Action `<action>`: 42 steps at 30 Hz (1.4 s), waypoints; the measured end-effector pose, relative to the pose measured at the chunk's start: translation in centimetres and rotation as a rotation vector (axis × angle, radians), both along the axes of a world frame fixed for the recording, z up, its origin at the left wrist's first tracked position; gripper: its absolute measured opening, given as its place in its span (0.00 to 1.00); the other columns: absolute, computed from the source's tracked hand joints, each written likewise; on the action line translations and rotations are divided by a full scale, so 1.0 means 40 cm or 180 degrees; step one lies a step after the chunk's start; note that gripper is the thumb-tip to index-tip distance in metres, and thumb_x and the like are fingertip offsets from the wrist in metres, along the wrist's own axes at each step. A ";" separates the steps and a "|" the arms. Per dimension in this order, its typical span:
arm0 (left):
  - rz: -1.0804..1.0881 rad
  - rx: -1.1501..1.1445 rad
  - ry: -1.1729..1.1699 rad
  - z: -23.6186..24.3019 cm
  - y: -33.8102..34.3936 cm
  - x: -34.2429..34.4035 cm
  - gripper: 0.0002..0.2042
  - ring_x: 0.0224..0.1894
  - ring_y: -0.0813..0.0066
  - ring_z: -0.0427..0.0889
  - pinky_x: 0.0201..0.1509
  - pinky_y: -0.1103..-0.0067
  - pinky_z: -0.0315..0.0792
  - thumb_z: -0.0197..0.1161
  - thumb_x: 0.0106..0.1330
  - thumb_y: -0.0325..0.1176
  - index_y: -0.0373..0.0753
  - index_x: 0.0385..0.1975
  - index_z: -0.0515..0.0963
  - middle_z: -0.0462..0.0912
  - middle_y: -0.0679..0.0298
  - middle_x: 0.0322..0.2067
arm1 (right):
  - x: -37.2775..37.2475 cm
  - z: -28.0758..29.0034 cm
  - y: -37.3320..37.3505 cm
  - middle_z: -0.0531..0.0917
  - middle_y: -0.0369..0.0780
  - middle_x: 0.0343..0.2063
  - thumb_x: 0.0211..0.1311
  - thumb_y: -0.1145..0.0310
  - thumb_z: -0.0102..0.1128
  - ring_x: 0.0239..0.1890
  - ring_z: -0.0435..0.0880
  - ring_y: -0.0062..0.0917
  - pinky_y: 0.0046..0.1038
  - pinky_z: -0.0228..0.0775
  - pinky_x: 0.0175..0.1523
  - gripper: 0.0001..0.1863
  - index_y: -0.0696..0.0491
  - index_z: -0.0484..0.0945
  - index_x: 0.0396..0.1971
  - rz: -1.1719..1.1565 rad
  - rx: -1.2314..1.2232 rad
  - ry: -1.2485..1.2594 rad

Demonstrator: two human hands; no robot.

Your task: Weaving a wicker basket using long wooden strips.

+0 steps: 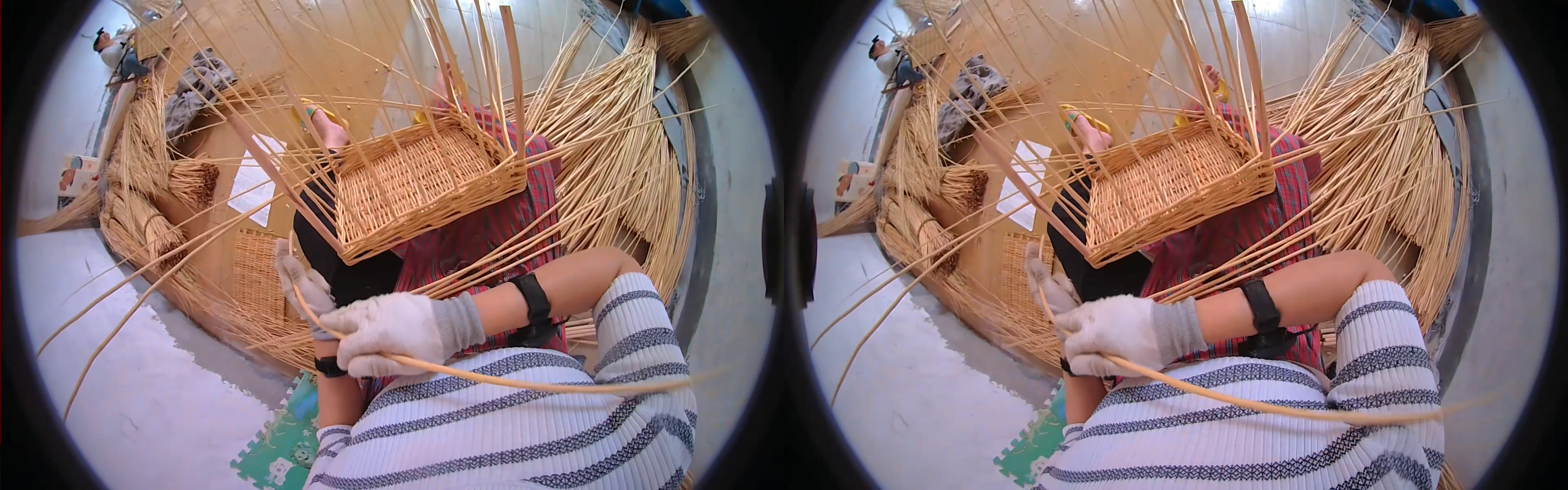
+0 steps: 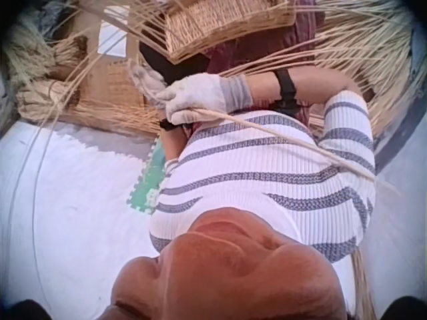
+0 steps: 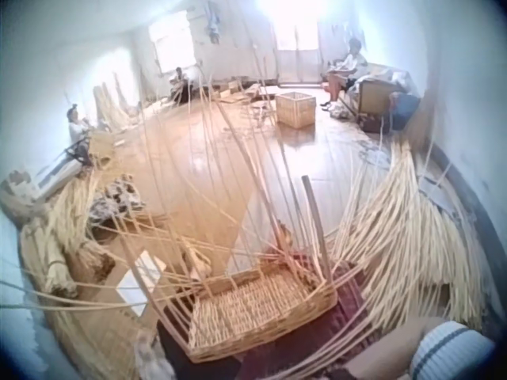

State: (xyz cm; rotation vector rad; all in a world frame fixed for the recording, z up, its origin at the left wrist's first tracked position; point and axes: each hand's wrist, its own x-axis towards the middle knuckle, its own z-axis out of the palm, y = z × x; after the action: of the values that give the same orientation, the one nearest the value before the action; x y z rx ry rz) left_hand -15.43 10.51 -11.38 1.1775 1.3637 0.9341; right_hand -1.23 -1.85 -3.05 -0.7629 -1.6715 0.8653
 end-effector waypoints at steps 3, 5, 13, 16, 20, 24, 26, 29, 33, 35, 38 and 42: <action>-0.0595 -0.0001 -0.0732 0.020 -0.028 0.012 0.26 0.13 0.93 0.58 0.13 0.90 0.50 0.46 0.80 0.49 0.37 0.68 0.66 0.79 0.60 0.56 | -0.003 0.000 0.002 0.74 0.48 0.33 0.70 0.60 0.51 0.39 0.78 0.47 0.42 0.73 0.45 0.15 0.54 0.74 0.27 0.0236 0.0141 0.0043; -0.0923 -0.0095 -0.1103 0.029 -0.049 0.024 0.25 0.13 0.94 0.58 0.13 0.91 0.49 0.45 0.80 0.48 0.37 0.67 0.66 0.78 0.62 0.59 | -0.004 -0.002 0.010 0.74 0.48 0.32 0.71 0.59 0.50 0.39 0.78 0.46 0.42 0.73 0.45 0.16 0.55 0.73 0.27 0.0580 0.0034 -0.0025; -0.2284 0.1043 0.0655 -0.062 -0.007 -0.018 0.26 0.61 0.63 0.75 0.66 0.72 0.66 0.55 0.75 0.41 0.31 0.66 0.66 0.76 0.55 0.59 | 0.107 -0.035 -0.005 0.76 0.47 0.29 0.73 0.61 0.50 0.38 0.79 0.49 0.43 0.73 0.42 0.15 0.54 0.75 0.28 0.1025 -0.0549 0.0082; -0.2735 0.1061 0.0920 -0.086 0.039 -0.051 0.24 0.60 0.71 0.74 0.65 0.76 0.67 0.55 0.73 0.30 0.34 0.68 0.67 0.77 0.57 0.58 | 0.095 -0.016 0.013 0.77 0.47 0.30 0.72 0.62 0.49 0.36 0.79 0.47 0.43 0.73 0.39 0.14 0.52 0.75 0.27 0.1088 -0.0687 -0.0210; -0.3394 0.1128 0.1498 -0.096 0.106 -0.079 0.25 0.48 0.76 0.82 0.53 0.79 0.76 0.55 0.72 0.26 0.37 0.69 0.66 0.79 0.61 0.54 | 0.088 0.006 0.000 0.78 0.47 0.35 0.70 0.61 0.53 0.33 0.80 0.45 0.41 0.74 0.36 0.12 0.52 0.77 0.29 0.0764 -0.0421 -0.0859; -0.2312 0.1157 -0.0312 -0.045 0.154 0.019 0.18 0.32 0.76 0.79 0.36 0.79 0.75 0.53 0.78 0.45 0.35 0.51 0.77 0.81 0.65 0.36 | 0.077 0.003 -0.023 0.79 0.45 0.37 0.62 0.58 0.63 0.33 0.82 0.43 0.41 0.76 0.37 0.09 0.48 0.79 0.34 0.0606 -0.0334 -0.1110; -0.2069 0.0178 -0.1066 -0.081 0.129 0.049 0.21 0.29 0.76 0.78 0.33 0.80 0.73 0.50 0.77 0.50 0.36 0.46 0.77 0.79 0.66 0.31 | 0.062 0.002 -0.018 0.80 0.44 0.38 0.60 0.57 0.64 0.33 0.82 0.41 0.40 0.75 0.38 0.10 0.47 0.79 0.34 0.0466 -0.0024 -0.1269; -0.1792 -0.0566 -0.1645 -0.083 0.097 0.082 0.27 0.18 0.78 0.67 0.20 0.83 0.62 0.44 0.75 0.62 0.41 0.29 0.70 0.66 0.71 0.18 | 0.061 -0.041 -0.027 0.80 0.37 0.32 0.53 0.56 0.67 0.30 0.81 0.33 0.37 0.72 0.35 0.11 0.44 0.78 0.32 0.0266 0.0474 -0.1275; -0.1578 -0.0791 -0.2080 -0.075 0.096 0.109 0.28 0.12 0.82 0.54 0.12 0.82 0.48 0.45 0.73 0.65 0.45 0.22 0.62 0.56 0.73 0.15 | 0.102 -0.082 -0.077 0.77 0.31 0.22 0.52 0.57 0.61 0.28 0.79 0.29 0.35 0.67 0.30 0.07 0.42 0.75 0.26 0.0122 0.0597 -0.2005; -0.1396 -0.0763 -0.2092 -0.083 0.097 0.107 0.30 0.11 0.82 0.53 0.11 0.82 0.47 0.45 0.72 0.67 0.45 0.20 0.61 0.55 0.73 0.13 | 0.145 -0.100 -0.102 0.75 0.29 0.19 0.48 0.59 0.63 0.25 0.78 0.28 0.35 0.67 0.28 0.06 0.40 0.74 0.21 -0.0694 0.0589 -0.2083; -0.1306 -0.0866 -0.2066 -0.114 0.107 0.106 0.32 0.10 0.82 0.52 0.11 0.81 0.46 0.46 0.70 0.69 0.45 0.17 0.61 0.53 0.74 0.11 | 0.207 -0.139 -0.126 0.74 0.30 0.15 0.47 0.68 0.73 0.19 0.75 0.31 0.31 0.65 0.24 0.16 0.43 0.71 0.13 -0.1859 -0.0045 -0.1539; -0.1257 -0.0865 -0.2018 -0.132 0.113 0.107 0.33 0.09 0.83 0.53 0.11 0.82 0.45 0.45 0.69 0.71 0.45 0.16 0.62 0.54 0.74 0.10 | 0.248 -0.249 -0.067 0.78 0.34 0.17 0.62 0.79 0.66 0.23 0.78 0.16 0.24 0.74 0.32 0.14 0.53 0.72 0.18 -0.2691 -0.1688 -0.0033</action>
State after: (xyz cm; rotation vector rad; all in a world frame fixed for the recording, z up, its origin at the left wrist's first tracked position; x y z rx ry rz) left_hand -11.15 15.04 -16.64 0.8005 0.6862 0.7189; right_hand 8.68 -4.55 -13.03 -1.6738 -0.9454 0.6709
